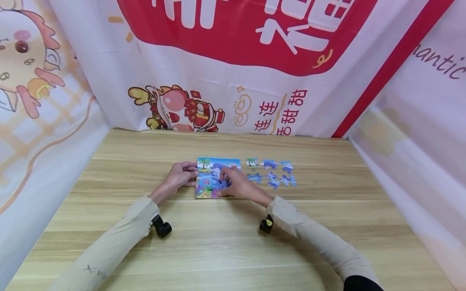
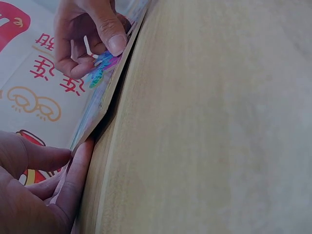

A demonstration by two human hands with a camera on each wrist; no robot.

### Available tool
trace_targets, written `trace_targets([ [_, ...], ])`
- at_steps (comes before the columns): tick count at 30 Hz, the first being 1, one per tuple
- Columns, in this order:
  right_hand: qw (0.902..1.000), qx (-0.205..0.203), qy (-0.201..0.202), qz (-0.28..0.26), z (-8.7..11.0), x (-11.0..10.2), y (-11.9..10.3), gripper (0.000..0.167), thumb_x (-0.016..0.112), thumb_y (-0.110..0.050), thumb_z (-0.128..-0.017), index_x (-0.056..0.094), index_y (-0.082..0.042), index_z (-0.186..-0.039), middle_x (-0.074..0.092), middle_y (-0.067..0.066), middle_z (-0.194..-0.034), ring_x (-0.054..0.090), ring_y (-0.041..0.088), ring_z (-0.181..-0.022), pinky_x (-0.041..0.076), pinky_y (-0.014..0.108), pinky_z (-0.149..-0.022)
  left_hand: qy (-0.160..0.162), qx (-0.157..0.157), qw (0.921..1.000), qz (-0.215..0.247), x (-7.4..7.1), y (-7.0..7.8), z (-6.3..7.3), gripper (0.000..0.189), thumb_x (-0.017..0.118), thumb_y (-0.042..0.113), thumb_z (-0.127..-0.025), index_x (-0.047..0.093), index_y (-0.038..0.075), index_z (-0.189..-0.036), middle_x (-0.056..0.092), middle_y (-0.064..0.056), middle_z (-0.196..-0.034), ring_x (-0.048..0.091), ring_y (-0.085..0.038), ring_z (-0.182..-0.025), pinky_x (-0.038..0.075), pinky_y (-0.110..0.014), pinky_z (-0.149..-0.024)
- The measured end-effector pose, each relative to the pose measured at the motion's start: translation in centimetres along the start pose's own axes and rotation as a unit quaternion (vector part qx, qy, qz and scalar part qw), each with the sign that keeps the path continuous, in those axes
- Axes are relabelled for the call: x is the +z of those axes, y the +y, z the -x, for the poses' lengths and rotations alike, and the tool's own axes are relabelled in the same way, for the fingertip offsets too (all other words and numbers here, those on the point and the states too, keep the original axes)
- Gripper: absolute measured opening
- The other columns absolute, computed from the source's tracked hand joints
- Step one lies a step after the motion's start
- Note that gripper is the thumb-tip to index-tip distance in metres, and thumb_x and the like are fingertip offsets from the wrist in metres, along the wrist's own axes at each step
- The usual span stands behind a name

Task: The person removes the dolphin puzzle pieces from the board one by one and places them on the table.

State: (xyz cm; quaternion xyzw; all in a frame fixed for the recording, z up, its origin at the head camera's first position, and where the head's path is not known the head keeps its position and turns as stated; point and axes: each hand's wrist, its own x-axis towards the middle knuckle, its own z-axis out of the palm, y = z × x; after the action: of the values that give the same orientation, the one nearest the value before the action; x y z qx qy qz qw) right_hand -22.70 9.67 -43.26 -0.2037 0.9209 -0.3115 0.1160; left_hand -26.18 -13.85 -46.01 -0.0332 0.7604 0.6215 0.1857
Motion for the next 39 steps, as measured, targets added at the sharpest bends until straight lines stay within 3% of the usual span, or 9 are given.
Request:
trace_targets([
  [4,0.9996,-0.023,0.006,-0.014,0.0,-0.1,0.2,0.036,0.088,-0.013,-0.086,0.058,-0.004,-0.104,0.062,0.013,-0.104,0.055,0.024,-0.095,0.049,0.030,-0.077,-0.002,0.005,1.0000,0.000,0.0,0.1,0.0,0.052,0.058,-0.001,-0.103,0.045,-0.005,-0.154,0.052,-0.025,-0.145,0.063,-0.031,-0.120,0.067,-0.027,-0.081],
  [9,0.9966,-0.043,-0.010,-0.070,0.2,-0.5,0.5,0.024,0.079,-0.002,-0.092,0.059,0.001,-0.104,0.061,0.011,-0.092,0.051,0.017,-0.078,0.044,0.022,-0.065,-0.002,0.004,1.0000,0.003,0.1,0.2,0.0,0.052,0.057,-0.001,-0.103,0.045,-0.004,-0.154,0.052,-0.025,-0.145,0.063,-0.032,-0.121,0.067,-0.027,-0.081],
  [13,0.9933,-0.041,-0.015,-0.107,0.4,-1.1,0.7,0.013,0.072,0.001,-0.096,0.062,0.002,-0.104,0.061,0.009,-0.093,0.053,0.015,-0.080,0.047,0.018,-0.066,-0.004,0.006,1.0000,0.000,0.2,0.2,0.0,0.052,0.057,0.000,-0.103,0.045,-0.004,-0.154,0.053,-0.024,-0.145,0.063,-0.032,-0.121,0.066,-0.026,-0.081],
  [16,0.9911,-0.039,-0.014,-0.127,0.7,-1.6,0.7,0.009,0.070,0.000,-0.098,0.064,0.001,-0.105,0.063,0.011,-0.096,0.059,0.020,-0.084,0.055,0.023,-0.071,-0.004,0.007,1.0000,0.003,0.2,0.2,0.0,0.052,0.058,-0.001,-0.103,0.045,-0.004,-0.154,0.053,-0.025,-0.144,0.063,-0.032,-0.121,0.066,-0.026,-0.081],
  [19,0.9859,-0.027,-0.020,-0.164,1.0,-2.3,1.0,0.009,0.069,-0.002,-0.100,0.064,0.002,-0.106,0.064,0.013,-0.098,0.066,0.029,-0.088,0.065,0.036,-0.076,-0.006,0.010,0.9999,0.008,0.2,0.2,0.0,0.052,0.058,-0.002,-0.103,0.045,-0.005,-0.154,0.053,-0.025,-0.144,0.064,-0.032,-0.120,0.067,-0.027,-0.081],
  [23,0.9757,0.013,-0.031,-0.216,1.7,-3.5,1.7,0.010,0.069,-0.006,-0.101,0.065,0.001,-0.107,0.064,0.013,-0.099,0.071,0.037,-0.089,0.068,0.048,-0.076,-0.006,0.012,0.9999,0.005,0.1,0.2,0.2,0.052,0.058,-0.001,-0.103,0.044,-0.006,-0.153,0.053,-0.026,-0.143,0.065,-0.028,-0.116,0.067,-0.027,-0.080],
  [31,0.9697,0.067,-0.014,-0.234,4.1,-6.2,4.7,0.016,0.072,-0.013,-0.101,0.069,-0.001,-0.112,0.066,0.010,-0.097,0.072,0.034,-0.078,0.066,0.052,-0.077,-0.003,0.004,1.0000,-0.001,0.0,0.0,-0.1,0.053,0.058,0.000,-0.104,0.045,-0.003,-0.154,0.052,-0.025,-0.145,0.063,-0.032,-0.122,0.066,-0.026,-0.082],
  [39,0.9727,0.063,0.007,-0.223,7.7,-7.8,7.9,0.020,0.071,-0.012,-0.101,0.068,0.004,-0.112,0.068,0.017,-0.097,0.071,0.030,-0.073,0.067,0.044,-0.070,-0.003,0.005,1.0000,-0.004,0.0,-0.2,-0.1,0.053,0.058,0.001,-0.103,0.044,-0.004,-0.155,0.052,-0.025,-0.145,0.062,-0.032,-0.122,0.067,-0.027,-0.081],
])
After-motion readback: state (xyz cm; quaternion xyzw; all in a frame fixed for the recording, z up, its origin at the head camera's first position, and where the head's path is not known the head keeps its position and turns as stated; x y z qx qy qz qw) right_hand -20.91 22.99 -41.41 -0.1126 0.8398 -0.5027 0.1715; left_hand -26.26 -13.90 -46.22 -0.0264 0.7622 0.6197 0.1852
